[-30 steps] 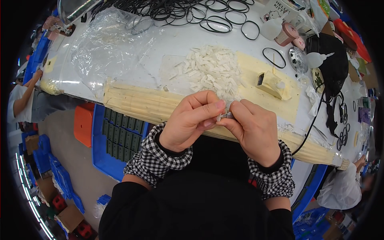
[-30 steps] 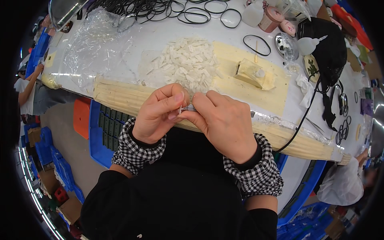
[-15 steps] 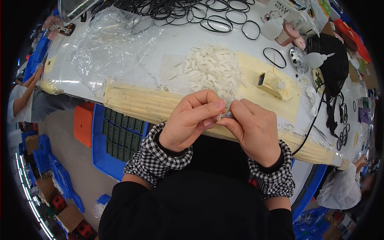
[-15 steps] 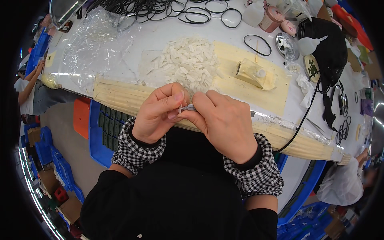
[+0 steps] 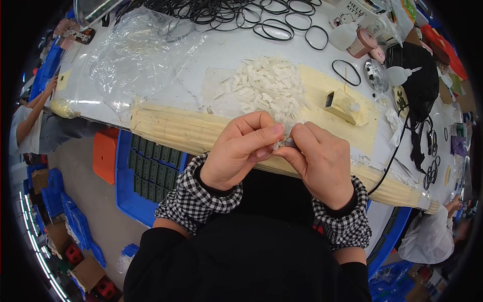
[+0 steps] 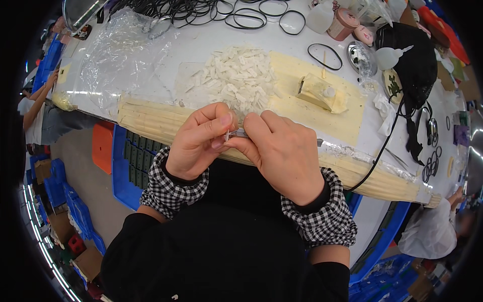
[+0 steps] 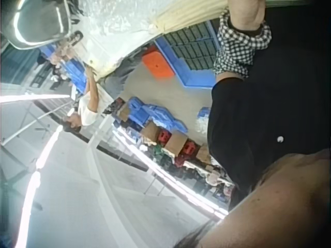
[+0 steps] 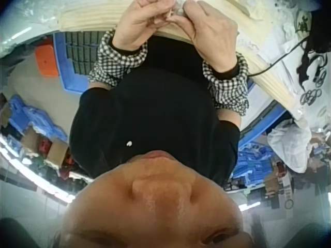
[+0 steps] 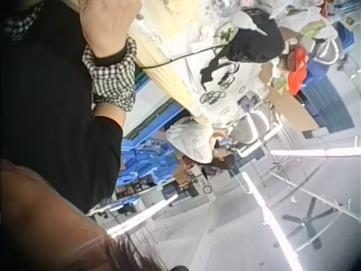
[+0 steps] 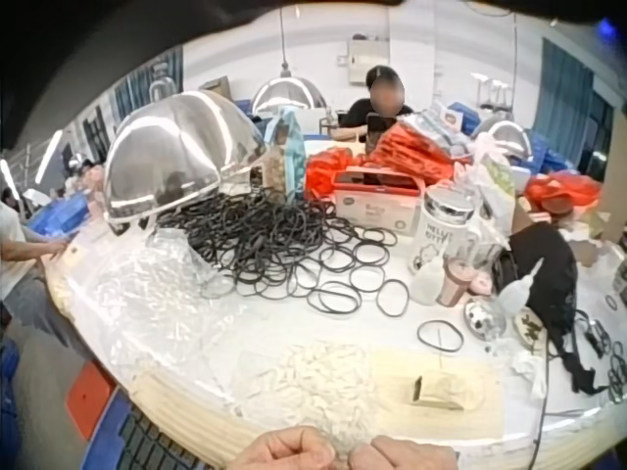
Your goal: Assemble small plastic toy components by connecting small white attachments to black plastic parts at a factory workbench.
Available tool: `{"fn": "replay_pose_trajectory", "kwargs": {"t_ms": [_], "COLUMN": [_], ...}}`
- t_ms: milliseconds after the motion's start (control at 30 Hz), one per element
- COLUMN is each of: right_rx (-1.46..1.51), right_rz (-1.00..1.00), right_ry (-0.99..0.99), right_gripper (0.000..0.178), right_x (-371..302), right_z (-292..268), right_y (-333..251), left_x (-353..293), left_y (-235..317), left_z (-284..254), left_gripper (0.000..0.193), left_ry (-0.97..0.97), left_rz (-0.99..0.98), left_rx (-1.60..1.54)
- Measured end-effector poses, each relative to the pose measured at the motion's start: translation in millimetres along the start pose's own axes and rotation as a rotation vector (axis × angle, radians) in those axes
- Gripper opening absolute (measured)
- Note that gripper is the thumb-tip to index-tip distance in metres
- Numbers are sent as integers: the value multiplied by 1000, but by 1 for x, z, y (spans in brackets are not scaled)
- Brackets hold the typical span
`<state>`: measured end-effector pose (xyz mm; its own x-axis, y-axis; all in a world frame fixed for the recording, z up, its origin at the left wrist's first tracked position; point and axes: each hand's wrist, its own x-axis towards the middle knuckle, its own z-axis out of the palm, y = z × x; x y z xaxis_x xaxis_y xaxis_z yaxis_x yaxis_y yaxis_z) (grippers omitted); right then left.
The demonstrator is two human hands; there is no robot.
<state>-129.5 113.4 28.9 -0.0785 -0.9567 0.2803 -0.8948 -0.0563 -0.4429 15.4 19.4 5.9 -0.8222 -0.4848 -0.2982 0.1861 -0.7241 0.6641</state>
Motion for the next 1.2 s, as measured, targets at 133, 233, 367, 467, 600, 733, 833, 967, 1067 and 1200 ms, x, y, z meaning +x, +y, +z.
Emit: {"fn": "replay_pose_trajectory", "kwargs": {"t_ms": [133, 233, 367, 467, 600, 733, 833, 967, 1067, 1200], "right_rx": [-22, -21, 14, 12, 179, 363, 255, 117, 52, 5], "right_rz": [-2, -5, -4, -5, 35, 193, 248, 215, 206, 194], "right_ry": [-16, -21, 13, -17, -42, 94, 243, 256, 241, 195], "right_gripper": [31, 31, 31, 31, 26, 16, 10, 9, 12, 12], "right_x": [0, -1, 0, -1, -2, -3, -2, -6, -2, 5], "right_z": [-1, -1, 0, 0, -2, -3, -1, 13, 20, 25], "right_y": [-2, -1, -1, -2, 1, 8, 19, 31, 29, 27], "left_x": [-1, -1, -2, -2, -3, -1, 0, 1, 2, 4], "left_y": [1, 0, 1, 0, -1, -1, 2, 2, 1, -3], "left_z": [0, -1, 0, 0, -1, -1, 0, -2, -4, -14], "left_gripper": [17, 17, 17, 17, 16, 18, 20, 22, 23, 26], "left_ry": [18, 1, 2, 2, 12, 68, 94, 114, 96, 8], "left_rz": [8, 10, 14, 15, 22, 66, 99, 117, 136, 162], "left_rx": [28, 15, 14, 23, 19, 25, 105, 84, -6, -123]}}
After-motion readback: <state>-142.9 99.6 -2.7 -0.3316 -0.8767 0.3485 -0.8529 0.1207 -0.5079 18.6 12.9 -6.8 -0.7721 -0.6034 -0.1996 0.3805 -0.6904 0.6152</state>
